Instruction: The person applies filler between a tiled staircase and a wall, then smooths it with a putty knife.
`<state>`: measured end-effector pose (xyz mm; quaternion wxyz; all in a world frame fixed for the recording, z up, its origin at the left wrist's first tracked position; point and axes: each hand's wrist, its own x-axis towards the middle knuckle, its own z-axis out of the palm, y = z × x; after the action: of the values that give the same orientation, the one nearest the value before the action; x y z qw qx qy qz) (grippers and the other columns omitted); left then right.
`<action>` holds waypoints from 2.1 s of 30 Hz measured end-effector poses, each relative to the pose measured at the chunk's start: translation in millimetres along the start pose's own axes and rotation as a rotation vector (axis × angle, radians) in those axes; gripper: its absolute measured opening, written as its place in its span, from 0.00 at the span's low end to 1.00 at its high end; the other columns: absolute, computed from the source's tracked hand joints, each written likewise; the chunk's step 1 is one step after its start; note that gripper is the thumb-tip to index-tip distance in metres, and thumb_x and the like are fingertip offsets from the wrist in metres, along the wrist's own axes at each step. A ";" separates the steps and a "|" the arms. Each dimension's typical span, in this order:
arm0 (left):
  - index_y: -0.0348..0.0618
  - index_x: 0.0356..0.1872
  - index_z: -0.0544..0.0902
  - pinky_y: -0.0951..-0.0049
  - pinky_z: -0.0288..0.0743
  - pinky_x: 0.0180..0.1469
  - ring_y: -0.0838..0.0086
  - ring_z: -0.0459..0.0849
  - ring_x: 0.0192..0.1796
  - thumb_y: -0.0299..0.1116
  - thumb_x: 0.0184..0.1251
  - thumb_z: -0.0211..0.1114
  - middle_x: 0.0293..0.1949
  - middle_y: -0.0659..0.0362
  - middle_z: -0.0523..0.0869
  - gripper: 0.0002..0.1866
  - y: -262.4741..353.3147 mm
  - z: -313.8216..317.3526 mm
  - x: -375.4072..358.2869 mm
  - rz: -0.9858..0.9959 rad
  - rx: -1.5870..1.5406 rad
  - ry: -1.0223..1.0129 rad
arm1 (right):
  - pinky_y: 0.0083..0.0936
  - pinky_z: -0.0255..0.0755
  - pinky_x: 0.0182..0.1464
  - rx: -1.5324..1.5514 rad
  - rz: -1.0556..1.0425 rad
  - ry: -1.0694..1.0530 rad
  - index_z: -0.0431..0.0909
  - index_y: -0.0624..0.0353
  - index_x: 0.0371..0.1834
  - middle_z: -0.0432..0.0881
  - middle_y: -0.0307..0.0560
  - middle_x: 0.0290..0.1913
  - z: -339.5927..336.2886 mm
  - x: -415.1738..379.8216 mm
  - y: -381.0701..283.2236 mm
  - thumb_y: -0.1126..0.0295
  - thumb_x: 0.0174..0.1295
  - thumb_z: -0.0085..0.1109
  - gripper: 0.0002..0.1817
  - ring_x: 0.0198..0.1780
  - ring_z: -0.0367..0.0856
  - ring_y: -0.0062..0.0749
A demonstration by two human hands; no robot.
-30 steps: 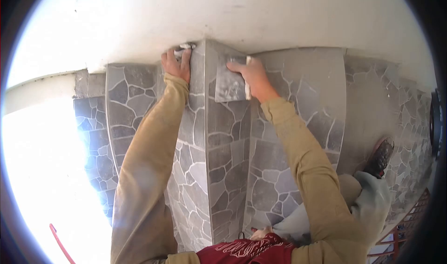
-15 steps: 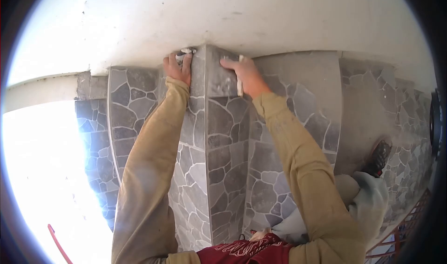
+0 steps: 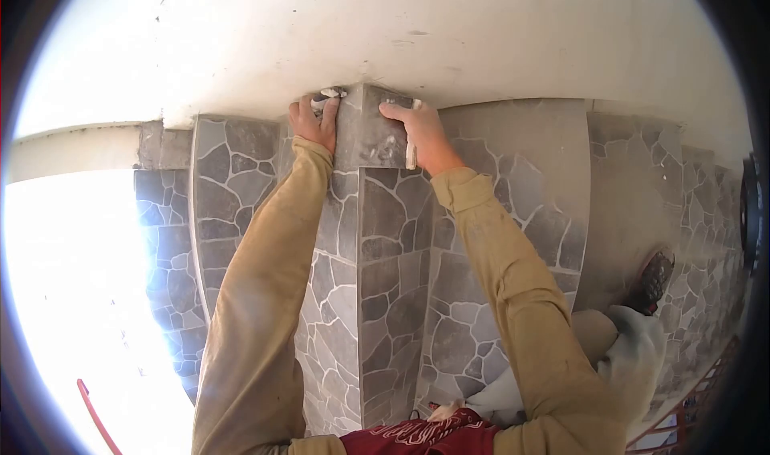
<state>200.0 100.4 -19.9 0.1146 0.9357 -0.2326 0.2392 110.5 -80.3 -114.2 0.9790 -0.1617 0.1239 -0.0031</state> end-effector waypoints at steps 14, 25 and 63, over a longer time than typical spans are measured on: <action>0.41 0.53 0.81 0.50 0.70 0.59 0.44 0.76 0.54 0.53 0.66 0.70 0.50 0.41 0.78 0.26 5.6 -0.1 4.0 -0.031 -0.020 0.017 | 0.37 0.79 0.46 -1.135 -0.651 0.028 0.86 0.63 0.48 0.86 0.60 0.41 23.3 -78.0 -41.0 0.73 0.61 0.63 0.12 0.41 0.86 0.50; 0.48 0.56 0.81 0.46 0.68 0.62 0.46 0.73 0.60 0.59 0.66 0.67 0.56 0.45 0.76 0.28 15.1 -4.7 7.0 -0.163 0.031 -0.026 | 0.43 0.77 0.51 -1.287 -1.021 0.138 0.86 0.63 0.49 0.86 0.60 0.45 30.1 -22.1 4.5 0.72 0.65 0.58 0.13 0.47 0.84 0.58; 0.49 0.58 0.81 0.47 0.69 0.64 0.45 0.75 0.61 0.61 0.65 0.66 0.56 0.44 0.78 0.30 10.1 -0.7 4.0 -0.139 0.090 -0.030 | 0.46 0.73 0.57 -1.324 -0.954 0.018 0.83 0.62 0.56 0.83 0.59 0.47 31.4 -153.7 56.2 0.84 0.56 0.53 0.23 0.52 0.80 0.56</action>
<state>197.8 90.3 -16.3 0.0851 0.9573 -0.1579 0.2267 -32.8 -10.0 -66.1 0.5730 -0.7419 0.0255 -0.3472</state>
